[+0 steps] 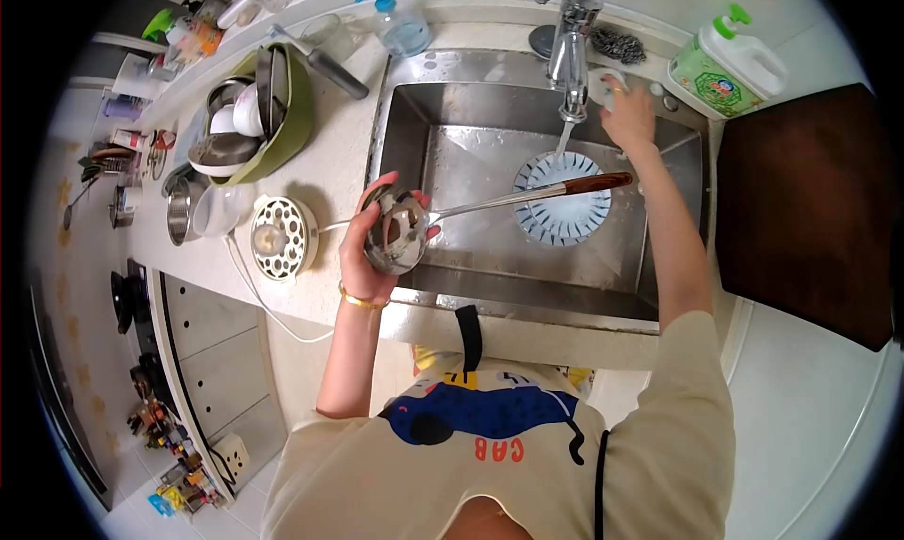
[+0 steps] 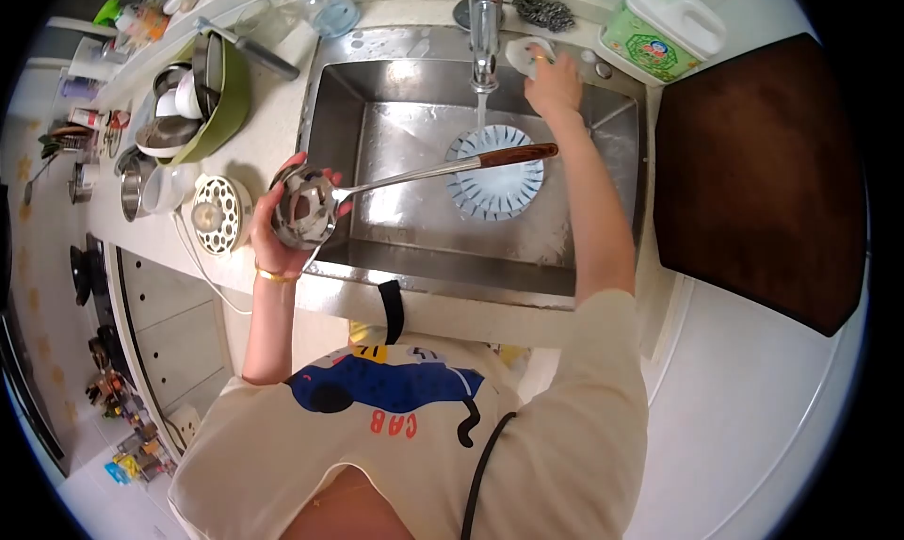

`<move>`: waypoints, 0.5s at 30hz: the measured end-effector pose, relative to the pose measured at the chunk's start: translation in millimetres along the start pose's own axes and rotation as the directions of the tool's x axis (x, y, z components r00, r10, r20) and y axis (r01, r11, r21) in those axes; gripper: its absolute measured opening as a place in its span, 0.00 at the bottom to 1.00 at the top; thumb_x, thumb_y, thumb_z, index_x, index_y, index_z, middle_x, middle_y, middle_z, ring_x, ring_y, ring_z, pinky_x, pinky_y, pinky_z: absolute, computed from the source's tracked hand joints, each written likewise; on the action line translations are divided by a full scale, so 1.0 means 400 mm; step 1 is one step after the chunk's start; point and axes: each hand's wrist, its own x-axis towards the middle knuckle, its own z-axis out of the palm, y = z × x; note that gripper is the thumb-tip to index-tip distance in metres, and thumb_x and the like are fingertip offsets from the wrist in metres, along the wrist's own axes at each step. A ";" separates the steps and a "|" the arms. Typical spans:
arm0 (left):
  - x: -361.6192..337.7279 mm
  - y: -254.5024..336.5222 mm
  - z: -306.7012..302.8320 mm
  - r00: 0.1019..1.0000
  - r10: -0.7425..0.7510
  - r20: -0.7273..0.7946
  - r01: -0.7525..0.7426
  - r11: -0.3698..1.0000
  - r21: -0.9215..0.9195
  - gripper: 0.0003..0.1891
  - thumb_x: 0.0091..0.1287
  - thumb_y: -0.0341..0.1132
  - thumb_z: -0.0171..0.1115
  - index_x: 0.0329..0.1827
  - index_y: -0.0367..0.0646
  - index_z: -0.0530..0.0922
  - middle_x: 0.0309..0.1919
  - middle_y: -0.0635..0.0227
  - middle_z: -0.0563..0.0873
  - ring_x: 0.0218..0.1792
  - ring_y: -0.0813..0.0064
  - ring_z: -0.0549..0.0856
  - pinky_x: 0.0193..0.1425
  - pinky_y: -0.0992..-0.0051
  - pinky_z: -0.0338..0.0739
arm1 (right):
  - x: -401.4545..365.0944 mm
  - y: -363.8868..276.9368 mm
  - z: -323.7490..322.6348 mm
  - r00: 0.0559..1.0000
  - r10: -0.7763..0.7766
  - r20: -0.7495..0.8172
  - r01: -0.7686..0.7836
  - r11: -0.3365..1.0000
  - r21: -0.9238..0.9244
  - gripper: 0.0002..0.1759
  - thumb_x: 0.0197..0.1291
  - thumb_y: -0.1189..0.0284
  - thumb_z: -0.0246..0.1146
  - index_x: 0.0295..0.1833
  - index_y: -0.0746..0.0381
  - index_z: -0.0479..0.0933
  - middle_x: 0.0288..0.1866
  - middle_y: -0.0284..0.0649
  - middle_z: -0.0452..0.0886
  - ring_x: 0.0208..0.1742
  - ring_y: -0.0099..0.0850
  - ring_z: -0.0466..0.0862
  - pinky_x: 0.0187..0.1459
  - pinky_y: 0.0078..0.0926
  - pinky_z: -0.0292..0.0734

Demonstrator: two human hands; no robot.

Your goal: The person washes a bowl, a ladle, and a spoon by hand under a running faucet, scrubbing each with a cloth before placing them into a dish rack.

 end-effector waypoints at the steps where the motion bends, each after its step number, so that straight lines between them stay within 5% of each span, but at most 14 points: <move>1: 0.000 0.001 0.002 1.000 -0.001 -0.008 0.001 1.000 -0.002 0.25 0.61 0.41 0.47 0.62 0.43 0.62 0.49 0.54 0.75 0.54 0.59 0.74 0.54 0.56 0.72 | -0.025 0.004 -0.019 0.993 0.098 0.064 -0.103 0.992 0.080 0.29 0.53 0.64 0.57 0.63 0.41 0.62 0.53 0.49 0.66 0.54 0.46 0.69 0.54 0.45 0.65; 2: 0.001 0.002 0.005 1.000 0.015 -0.013 -0.014 0.999 0.048 0.25 0.61 0.40 0.47 0.62 0.42 0.62 0.48 0.55 0.76 0.54 0.60 0.74 0.54 0.58 0.72 | -0.057 0.014 -0.036 0.993 0.095 0.067 -0.100 0.992 0.078 0.29 0.53 0.64 0.57 0.63 0.41 0.62 0.53 0.49 0.66 0.54 0.46 0.69 0.54 0.45 0.65; 4: 0.007 0.006 0.005 1.000 0.026 -0.006 -0.025 0.994 0.105 0.25 0.60 0.37 0.47 0.61 0.40 0.63 0.48 0.56 0.76 0.54 0.62 0.75 0.56 0.66 0.70 | -0.139 0.030 -0.076 0.949 0.307 0.068 -0.300 0.816 0.493 0.31 0.54 0.71 0.53 0.66 0.42 0.59 0.54 0.51 0.64 0.53 0.47 0.71 0.53 0.38 0.69; 6: 0.013 0.002 0.007 0.999 0.029 -0.019 -0.026 0.988 0.153 0.24 0.59 0.36 0.47 0.61 0.40 0.63 0.48 0.56 0.76 0.54 0.62 0.75 0.57 0.68 0.69 | -0.249 0.003 -0.136 0.992 0.087 -0.090 -0.024 0.836 0.548 0.36 0.50 0.79 0.50 0.67 0.43 0.57 0.58 0.51 0.62 0.55 0.48 0.70 0.54 0.38 0.69; 9: 0.020 -0.009 0.025 1.000 0.021 -0.002 -0.020 0.975 0.221 0.24 0.57 0.33 0.46 0.60 0.39 0.64 0.47 0.56 0.76 0.54 0.64 0.75 0.57 0.71 0.68 | -0.370 -0.168 -0.201 0.924 -0.275 -0.266 0.381 0.606 0.698 0.38 0.39 0.90 0.47 0.60 0.50 0.68 0.62 0.48 0.61 0.57 0.46 0.69 0.58 0.38 0.65; 13: 0.023 -0.018 0.059 1.000 -0.002 -0.001 0.002 0.965 0.261 0.24 0.55 0.31 0.46 0.58 0.38 0.66 0.46 0.59 0.77 0.50 0.71 0.76 0.55 0.74 0.68 | -0.435 -0.382 -0.169 0.836 -0.541 -0.092 0.518 0.723 0.457 0.35 0.44 0.74 0.60 0.63 0.44 0.63 0.60 0.44 0.62 0.55 0.43 0.67 0.53 0.39 0.63; 15: 0.023 -0.009 0.051 0.997 0.010 -0.082 0.017 0.948 0.317 0.24 0.54 0.31 0.46 0.57 0.39 0.68 0.46 0.61 0.77 0.47 0.73 0.76 0.53 0.77 0.69 | -0.442 -0.400 -0.131 0.817 -0.560 -0.136 0.554 0.696 0.457 0.34 0.45 0.65 0.62 0.62 0.42 0.63 0.60 0.45 0.62 0.52 0.42 0.69 0.50 0.37 0.65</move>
